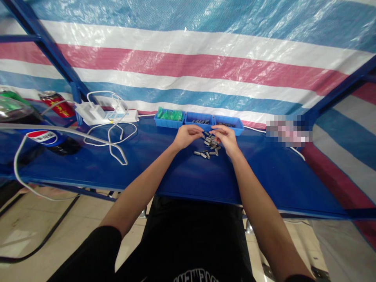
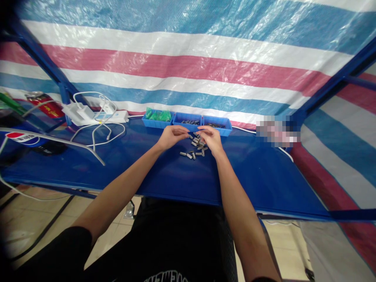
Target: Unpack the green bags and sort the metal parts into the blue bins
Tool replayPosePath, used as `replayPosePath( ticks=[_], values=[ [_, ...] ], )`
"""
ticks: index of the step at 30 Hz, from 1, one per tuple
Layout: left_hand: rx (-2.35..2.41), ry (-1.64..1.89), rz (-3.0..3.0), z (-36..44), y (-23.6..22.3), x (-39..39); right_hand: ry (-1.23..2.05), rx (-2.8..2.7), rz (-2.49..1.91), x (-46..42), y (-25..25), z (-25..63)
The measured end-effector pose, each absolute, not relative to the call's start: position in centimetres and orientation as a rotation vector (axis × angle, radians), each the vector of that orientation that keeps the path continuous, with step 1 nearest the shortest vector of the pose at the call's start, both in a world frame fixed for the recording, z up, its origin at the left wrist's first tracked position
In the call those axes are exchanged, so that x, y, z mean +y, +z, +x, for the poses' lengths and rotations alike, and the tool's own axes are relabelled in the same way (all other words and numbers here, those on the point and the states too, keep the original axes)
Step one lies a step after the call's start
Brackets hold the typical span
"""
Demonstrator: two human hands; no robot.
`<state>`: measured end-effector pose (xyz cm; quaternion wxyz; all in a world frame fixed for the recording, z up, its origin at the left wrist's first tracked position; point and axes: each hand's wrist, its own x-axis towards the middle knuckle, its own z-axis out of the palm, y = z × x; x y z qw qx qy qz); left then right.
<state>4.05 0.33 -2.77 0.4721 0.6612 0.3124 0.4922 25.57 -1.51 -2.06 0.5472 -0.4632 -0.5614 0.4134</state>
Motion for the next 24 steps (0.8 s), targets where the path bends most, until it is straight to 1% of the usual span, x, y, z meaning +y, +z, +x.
replayPosePath(
  ticks=[6, 12, 20, 24],
  values=[
    [0.802, 1.214, 1.41, 4.4, -2.5, -0.1, 1.099, -1.43, -1.036, -2.2, -1.6, 25.3],
    [0.967, 1.203, 1.444, 4.7, -2.7, -0.3, 1.162, -1.428, -1.02, -2.4, -1.6, 25.2],
    [1.054, 1.24, 1.394, 5.1, -3.0, -0.4, 1.147, -1.456, -1.081, -2.2, -2.1, 25.0],
    [1.065, 1.203, 1.423, 5.4, -3.0, -0.6, 1.161, -1.447, -1.079, -2.4, -1.9, 24.8]
  ],
)
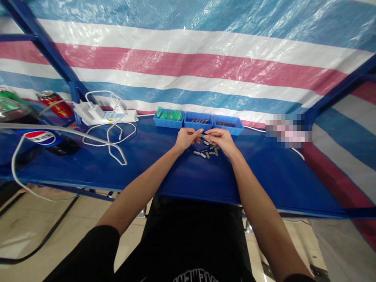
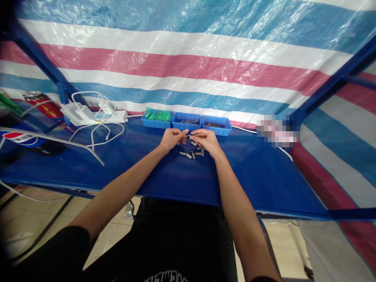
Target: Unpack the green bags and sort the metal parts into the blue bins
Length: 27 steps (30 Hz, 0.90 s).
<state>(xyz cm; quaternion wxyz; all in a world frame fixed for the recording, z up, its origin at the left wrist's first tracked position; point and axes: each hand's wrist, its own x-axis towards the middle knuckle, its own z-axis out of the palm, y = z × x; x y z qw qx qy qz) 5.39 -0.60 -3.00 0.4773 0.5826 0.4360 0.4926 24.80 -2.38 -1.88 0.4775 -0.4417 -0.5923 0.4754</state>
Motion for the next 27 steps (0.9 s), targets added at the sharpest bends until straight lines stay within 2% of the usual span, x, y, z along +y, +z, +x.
replayPosePath(
  ticks=[17, 22, 27],
  values=[
    [1.088, 1.15, 1.69, 5.1, -3.2, -0.6, 1.114, -1.399, -1.094, -2.2, -1.8, 25.2],
    [1.118, 1.137, 2.002, 4.6, -2.5, -1.0, 0.911, -1.31, -1.13, -1.4, -1.7, 26.2],
    [0.841, 0.971, 2.247, 4.9, -1.7, -1.8, 0.73, -1.153, -1.13, -0.1, -2.4, 27.7]
  ],
)
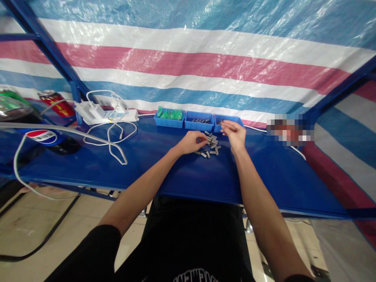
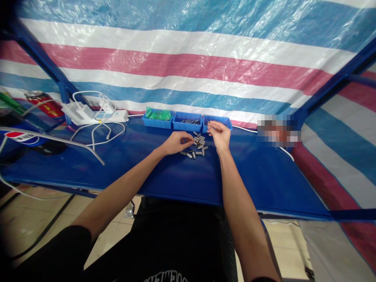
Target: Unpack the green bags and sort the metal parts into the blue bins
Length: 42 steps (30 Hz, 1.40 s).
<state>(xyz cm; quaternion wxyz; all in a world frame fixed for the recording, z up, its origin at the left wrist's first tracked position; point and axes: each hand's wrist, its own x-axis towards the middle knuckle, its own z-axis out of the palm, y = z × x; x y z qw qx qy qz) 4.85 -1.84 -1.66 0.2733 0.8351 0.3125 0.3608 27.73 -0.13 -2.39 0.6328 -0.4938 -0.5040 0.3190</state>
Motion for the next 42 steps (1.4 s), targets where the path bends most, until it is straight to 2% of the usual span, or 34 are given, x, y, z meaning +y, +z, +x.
replayPosePath(
  ticks=[4, 13, 18, 24, 31, 42],
  values=[
    [0.745, 0.829, 2.421, 5.0, -1.9, -2.0, 0.795, -1.129, -1.148, 0.1, -2.5, 28.5],
    [0.884, 0.73, 2.461, 4.0, -2.8, -0.7, 0.905, -1.343, -1.241, -0.4, -2.7, 28.5],
    [0.902, 0.84, 2.511, 3.6, -2.5, -0.4, 0.919, -1.325, -1.23, -0.7, -2.3, 28.1],
    [0.98, 1.17, 2.078, 4.5, -2.5, -0.6, 0.966, -1.376, -1.193, -1.3, -1.7, 27.5],
    [0.761, 1.253, 1.328, 5.5, -3.0, -0.7, 1.12, -1.483, -1.125, -2.2, -1.3, 26.5],
    [0.742, 1.167, 1.316, 5.1, -2.8, -0.7, 1.2, -1.453, -1.056, -2.5, -1.7, 26.2]
  ],
)
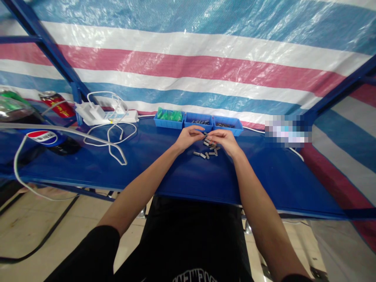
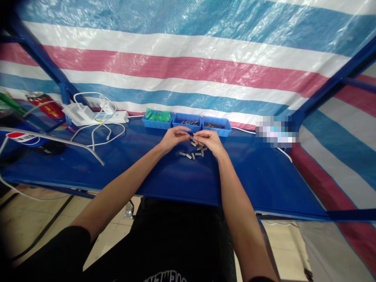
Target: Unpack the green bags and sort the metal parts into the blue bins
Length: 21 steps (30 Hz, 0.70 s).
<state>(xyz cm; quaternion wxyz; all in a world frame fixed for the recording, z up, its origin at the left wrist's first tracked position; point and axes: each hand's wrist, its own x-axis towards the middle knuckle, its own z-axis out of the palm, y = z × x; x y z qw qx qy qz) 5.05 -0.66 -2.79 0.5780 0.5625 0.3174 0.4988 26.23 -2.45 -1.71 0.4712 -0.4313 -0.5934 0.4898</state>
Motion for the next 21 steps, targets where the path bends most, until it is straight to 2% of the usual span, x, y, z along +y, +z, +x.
replayPosePath(
  ticks=[14, 21],
  values=[
    [0.789, 1.175, 1.508, 4.9, -2.9, -0.2, 1.203, -1.402, -1.046, -2.4, -1.7, 26.3],
    [1.041, 1.122, 2.146, 5.1, -2.7, -1.2, 1.039, -1.305, -1.115, -1.7, -1.6, 26.8]
  ],
)
